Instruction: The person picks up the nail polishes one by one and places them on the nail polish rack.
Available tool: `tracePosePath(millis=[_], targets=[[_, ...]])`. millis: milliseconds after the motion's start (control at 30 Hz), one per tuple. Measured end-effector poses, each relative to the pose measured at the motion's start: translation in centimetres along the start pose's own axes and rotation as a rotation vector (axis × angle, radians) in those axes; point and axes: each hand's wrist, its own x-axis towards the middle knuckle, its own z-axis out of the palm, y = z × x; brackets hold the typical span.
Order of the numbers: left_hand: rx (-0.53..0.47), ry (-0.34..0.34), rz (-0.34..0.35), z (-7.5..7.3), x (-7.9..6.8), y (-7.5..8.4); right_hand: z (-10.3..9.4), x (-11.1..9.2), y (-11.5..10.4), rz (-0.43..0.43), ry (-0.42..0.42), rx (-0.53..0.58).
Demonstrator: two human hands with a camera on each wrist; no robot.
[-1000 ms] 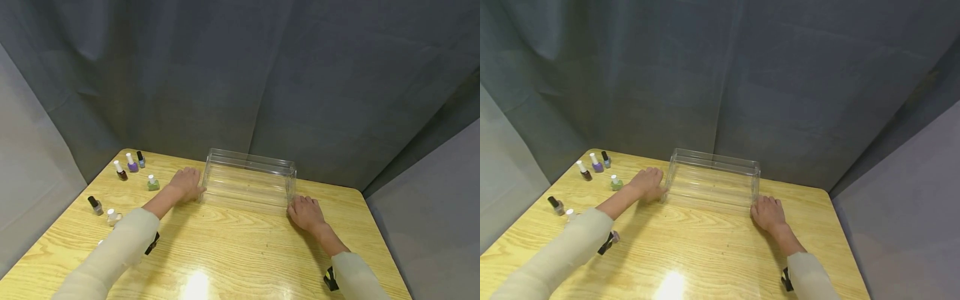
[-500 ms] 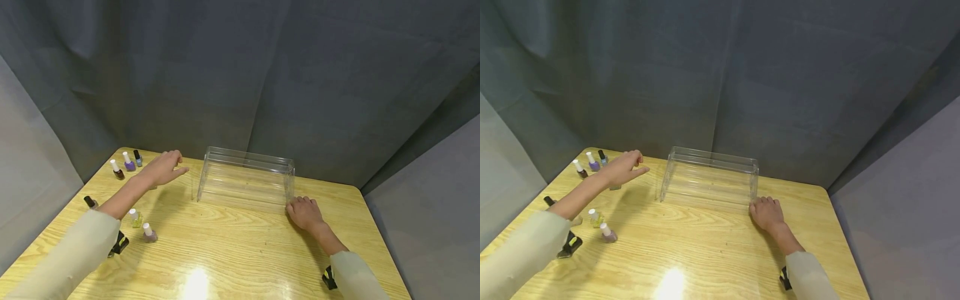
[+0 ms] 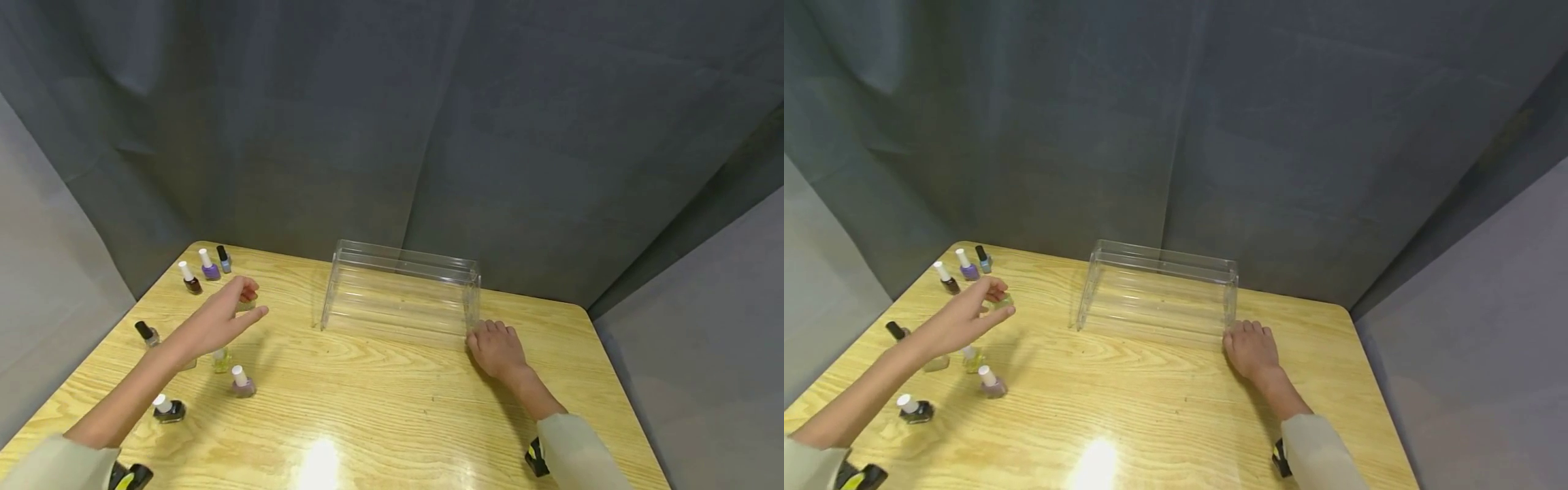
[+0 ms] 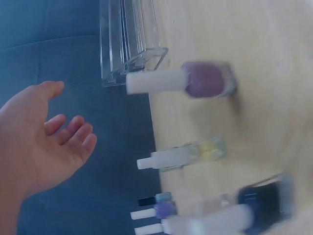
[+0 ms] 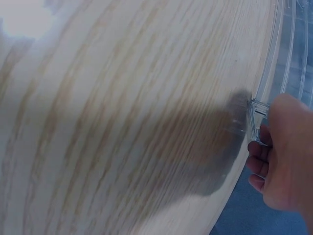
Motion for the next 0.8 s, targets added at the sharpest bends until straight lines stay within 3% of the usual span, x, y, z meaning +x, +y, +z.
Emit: tracePosePath(millis=[200, 333, 533, 800], targets=[[-0.019, 0.09, -0.038, 1.6, -4.3, -1.0, 0.1, -0.1, -0.1, 0.004, 0.016, -0.006], [0.004, 0.111, -0.082, 2.4, -6.1, -1.7, 0.5, 0.1, 0.1, 0.007, 0.025, -0.003], [-0.037, 0.118, -0.11, 3.4, -7.3, -2.1, 0.5, -0.1, 0.0, 0.002, 0.072, 0.007], [-0.1, 0.109, -0.132, 4.4, -8.2, -2.5, 0.6, -0.2, -0.2, -0.004, 0.074, 0.017]])
